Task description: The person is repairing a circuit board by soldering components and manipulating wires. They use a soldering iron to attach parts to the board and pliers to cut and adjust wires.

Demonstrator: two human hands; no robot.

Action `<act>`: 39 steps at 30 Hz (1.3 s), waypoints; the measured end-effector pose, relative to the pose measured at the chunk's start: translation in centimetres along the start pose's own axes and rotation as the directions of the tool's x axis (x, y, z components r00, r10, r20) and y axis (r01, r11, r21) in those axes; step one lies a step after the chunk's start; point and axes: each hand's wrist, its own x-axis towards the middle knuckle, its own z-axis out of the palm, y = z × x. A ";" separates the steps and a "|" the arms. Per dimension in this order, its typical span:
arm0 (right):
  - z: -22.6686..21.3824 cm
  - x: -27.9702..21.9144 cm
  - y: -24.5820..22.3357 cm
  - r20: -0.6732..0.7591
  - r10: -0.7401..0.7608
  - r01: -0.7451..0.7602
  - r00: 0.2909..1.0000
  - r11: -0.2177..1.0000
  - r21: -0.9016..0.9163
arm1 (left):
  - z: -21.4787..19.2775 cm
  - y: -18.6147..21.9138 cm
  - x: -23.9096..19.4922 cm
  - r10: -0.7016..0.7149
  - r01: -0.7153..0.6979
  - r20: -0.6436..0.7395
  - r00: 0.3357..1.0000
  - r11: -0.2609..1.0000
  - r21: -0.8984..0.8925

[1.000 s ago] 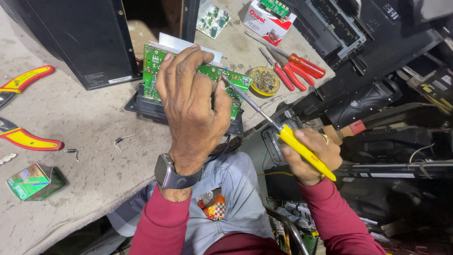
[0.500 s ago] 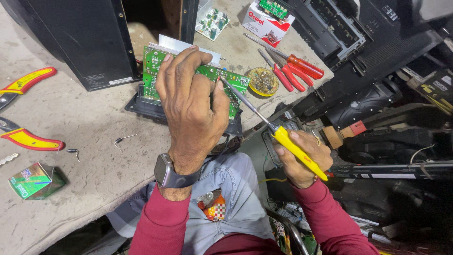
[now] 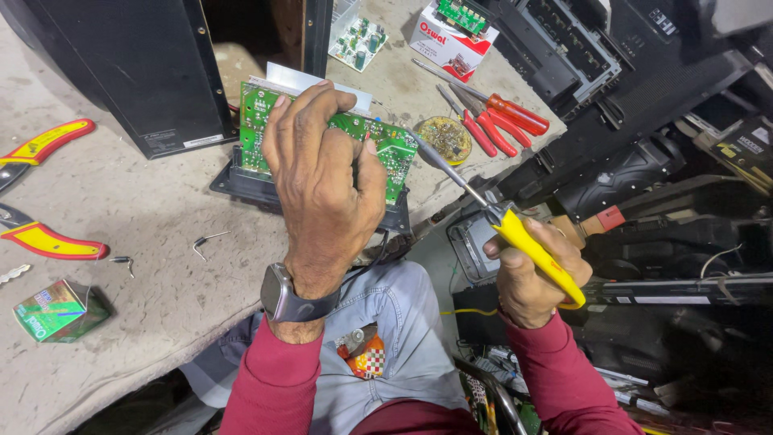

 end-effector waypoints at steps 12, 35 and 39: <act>0.8 -0.3 0.1 -0.036 0.076 -0.077 0.996 0.997 -0.029 | -0.1 -0.1 -0.1 -0.001 0.001 0.014 1.000 1.000 0.001; 3.3 0.0 -1.1 -0.097 0.046 -0.055 0.994 0.994 -0.092 | 0.0 -0.2 -0.2 -0.017 0.018 0.023 1.000 1.000 -0.018; 3.1 0.8 -2.6 0.096 -0.092 0.126 0.991 0.881 -0.457 | -0.2 0.0 0.0 -0.020 0.020 0.024 1.000 1.000 -0.022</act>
